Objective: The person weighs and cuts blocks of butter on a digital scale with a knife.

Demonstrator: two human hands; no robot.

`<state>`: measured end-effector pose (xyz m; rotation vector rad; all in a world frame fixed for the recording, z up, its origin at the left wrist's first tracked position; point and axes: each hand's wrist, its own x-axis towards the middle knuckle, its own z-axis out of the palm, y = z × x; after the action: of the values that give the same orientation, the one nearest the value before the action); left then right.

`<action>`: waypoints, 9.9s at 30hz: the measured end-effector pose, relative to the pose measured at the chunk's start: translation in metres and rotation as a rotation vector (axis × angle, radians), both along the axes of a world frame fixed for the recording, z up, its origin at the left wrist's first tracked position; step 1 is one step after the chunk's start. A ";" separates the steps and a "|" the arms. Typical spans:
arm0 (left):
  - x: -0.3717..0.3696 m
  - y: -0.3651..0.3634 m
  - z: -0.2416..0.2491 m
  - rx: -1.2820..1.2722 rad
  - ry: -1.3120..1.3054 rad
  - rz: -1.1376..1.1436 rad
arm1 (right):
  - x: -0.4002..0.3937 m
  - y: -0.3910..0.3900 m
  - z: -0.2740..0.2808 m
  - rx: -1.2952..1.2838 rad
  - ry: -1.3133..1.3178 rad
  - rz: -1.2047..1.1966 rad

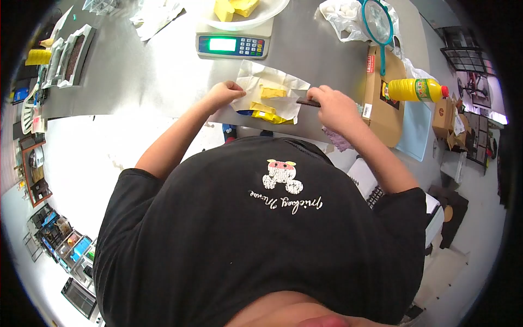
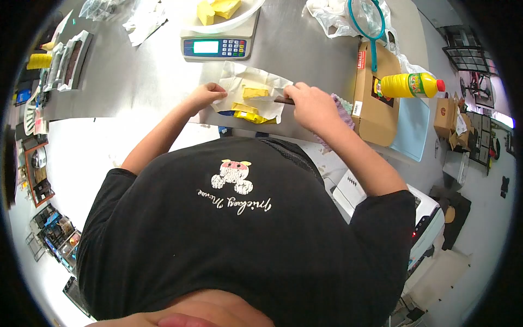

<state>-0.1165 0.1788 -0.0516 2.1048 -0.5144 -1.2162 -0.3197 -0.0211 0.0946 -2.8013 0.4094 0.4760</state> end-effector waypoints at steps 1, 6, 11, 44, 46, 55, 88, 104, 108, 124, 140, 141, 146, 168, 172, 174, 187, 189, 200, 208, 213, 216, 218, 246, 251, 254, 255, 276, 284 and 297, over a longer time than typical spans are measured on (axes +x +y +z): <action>0.001 0.000 0.000 -0.001 -0.001 -0.001 | 0.005 -0.001 0.006 -0.001 -0.001 -0.001; -0.001 0.000 0.003 0.002 0.008 0.012 | 0.031 0.005 0.023 -0.123 -0.010 0.059; 0.000 0.003 -0.002 -0.008 -0.012 -0.014 | 0.055 0.024 0.024 -0.254 0.096 0.142; 0.089 -0.030 0.163 -0.589 -1.144 0.013 | 0.104 -0.022 0.073 -0.090 -0.624 -0.256; 0.113 -0.057 0.173 -0.420 -1.224 0.005 | 0.139 -0.023 0.073 -0.175 -0.550 -0.250; 0.151 -0.131 0.141 0.160 -1.130 -0.344 | 0.196 -0.012 0.061 -0.366 -0.203 -0.216; 0.013 0.057 0.099 -0.173 -0.780 -0.250 | -0.022 -0.023 -0.026 0.405 -0.395 -0.422; -0.062 0.031 0.033 -0.142 -0.946 -0.487 | -0.028 0.008 -0.100 0.412 -0.195 -0.182; -0.063 0.033 0.028 -0.194 -0.948 -0.439 | -0.023 0.012 -0.116 0.369 -0.221 -0.124; -0.050 0.024 0.017 -0.162 -0.699 0.138 | -0.001 0.013 -0.097 0.401 -0.153 -0.033; -0.056 0.017 -0.020 -0.165 -0.159 0.395 | 0.004 0.015 -0.093 0.284 -0.102 0.092; -0.056 0.016 -0.019 -0.165 -0.157 0.395 | 0.004 0.016 -0.095 0.284 -0.100 0.092; -0.053 0.012 -0.022 -0.128 -0.160 0.375 | 0.002 0.024 -0.097 0.190 -0.044 0.067; -0.031 0.003 -0.011 -0.058 0.102 0.336 | 0.006 0.036 -0.119 0.275 0.077 -0.059; -0.030 0.000 0.003 0.016 0.077 0.307 | 0.006 0.041 -0.124 0.234 0.075 -0.077; -0.029 0.000 0.005 0.041 0.090 0.307 | 0.003 0.044 -0.125 0.212 0.027 -0.079; -0.025 0.010 -0.001 -0.009 -0.070 0.185 | -0.003 0.044 -0.120 -0.102 -0.246 -0.027; -0.021 0.011 0.002 -0.072 -0.117 0.177 | -0.003 0.043 -0.117 -0.110 -0.283 -0.042; 0.047 -0.011 0.142 -0.552 -1.202 -0.145 | 0.044 0.055 -0.019 0.063 -0.558 -0.208; 0.127 -0.049 0.153 -0.362 -1.141 -0.119 | 0.115 0.049 0.000 -0.090 -0.657 -0.179; 0.149 -0.069 0.144 -0.245 -0.994 -0.088 | 0.133 0.046 0.002 -0.199 -0.610 -0.203; 0.153 -0.078 0.144 -0.207 -0.921 -0.075 | 0.140 0.045 0.002 -0.200 -0.560 -0.246; 0.163 -0.085 0.139 -0.186 -0.929 -0.078 | 0.142 0.045 0.001 -0.225 -0.567 -0.251; 0.113 0.051 0.103 -0.474 -0.807 0.111 | 0.010 0.038 -0.031 0.314 -0.665 -0.604; 0.054 0.041 0.066 -0.417 -0.647 -0.060 | -0.015 0.046 -0.043 0.350 -0.399 -0.666; 0.029 0.036 0.049 -0.305 -0.605 -0.191 | -0.025 0.044 -0.049 0.378 -0.348 -0.658; 0.023 0.035 0.041 -0.270 -0.555 -0.203 | -0.028 0.044 -0.049 0.393 -0.300 -0.663; -0.081 -0.079 -0.013 -0.147 -0.218 0.078 | -0.120 0.010 -0.106 0.304 -0.359 -0.536; -0.110 -0.129 -0.018 -0.335 0.092 0.136 | -0.116 -0.015 -0.120 0.229 -0.214 -0.674; 0.040 -0.072 0.096 -0.754 0.492 0.864 | -0.134 -0.055 -0.095 0.250 -0.282 -0.549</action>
<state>-0.0761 0.1070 0.0448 1.1015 0.1641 -0.7812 -0.4534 -0.0761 -0.0001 -2.3297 0.9378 0.0062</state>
